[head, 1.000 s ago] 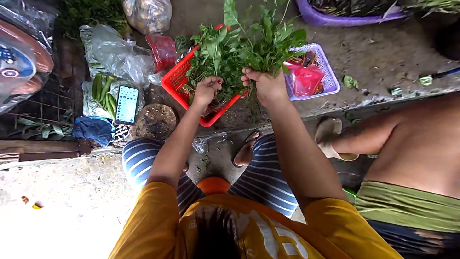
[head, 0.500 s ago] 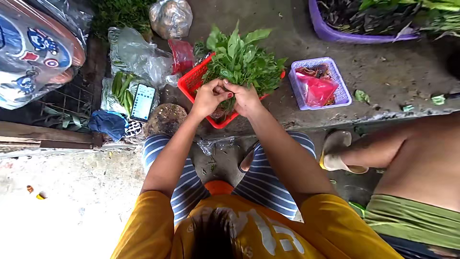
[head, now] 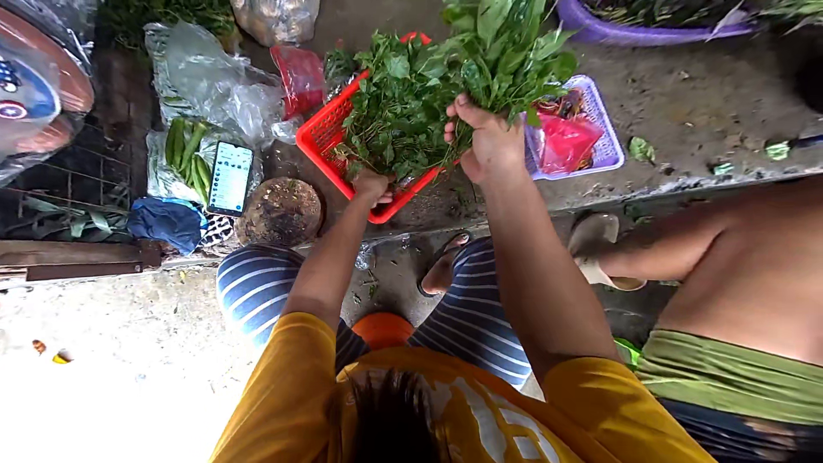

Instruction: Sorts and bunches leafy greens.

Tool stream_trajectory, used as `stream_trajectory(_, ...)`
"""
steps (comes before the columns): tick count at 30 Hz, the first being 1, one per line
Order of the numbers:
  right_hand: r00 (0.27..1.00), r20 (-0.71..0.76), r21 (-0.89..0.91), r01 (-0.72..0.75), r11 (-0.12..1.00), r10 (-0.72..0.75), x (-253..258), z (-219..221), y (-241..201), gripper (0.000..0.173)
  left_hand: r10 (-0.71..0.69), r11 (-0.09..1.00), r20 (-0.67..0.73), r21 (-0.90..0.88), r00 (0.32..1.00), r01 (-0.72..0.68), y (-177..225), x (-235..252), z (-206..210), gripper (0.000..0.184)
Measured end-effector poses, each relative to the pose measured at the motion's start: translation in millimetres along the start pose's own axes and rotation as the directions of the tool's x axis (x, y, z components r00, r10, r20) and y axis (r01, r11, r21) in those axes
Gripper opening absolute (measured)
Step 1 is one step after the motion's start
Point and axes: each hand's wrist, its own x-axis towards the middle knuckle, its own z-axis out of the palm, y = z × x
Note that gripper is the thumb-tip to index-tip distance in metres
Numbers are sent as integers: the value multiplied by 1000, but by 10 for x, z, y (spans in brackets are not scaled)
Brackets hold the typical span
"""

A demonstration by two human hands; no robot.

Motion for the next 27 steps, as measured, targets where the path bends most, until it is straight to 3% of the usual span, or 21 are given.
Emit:
stream_trajectory(4, 1000, 4, -10, 26, 1000, -26, 19, -77, -25, 7, -55, 998, -11, -14, 998, 55, 4, -3, 60, 43)
stream_trajectory(9, 1000, 5, -32, 15, 999, -15, -6, -111, -85, 7, -23, 985, 157, -167, 987, 50, 119, -438, -347, 26)
stream_trajectory(14, 999, 42, -56, 13, 998, -11, -106, -87, -68, 6, 177, 952, 353, -299, 919, -68, 200, -1090, -767, 8)
stream_trajectory(16, 998, 62, -63, 22, 998, -18, -165, -94, -57, 7, 313, 914, 412, -374, 855, -154, 198, -1272, -890, 14)
stream_trajectory(20, 994, 111, -47, 28, 998, -22, -322, -70, -4, 9, 530, 778, 277, -536, 802, -329, 306, -1384, -1013, 16)
stream_trajectory(23, 989, 147, -70, -9, 998, 19, -449, 1, 70, 6, 604, 685, 138, -593, 785, -422, 412, -1371, -1043, 15)
stream_trajectory(27, 981, 188, -97, -34, 995, 52, -476, 100, 192, 4, 593, 727, 107, -497, 798, -474, 385, -1313, -943, 16)
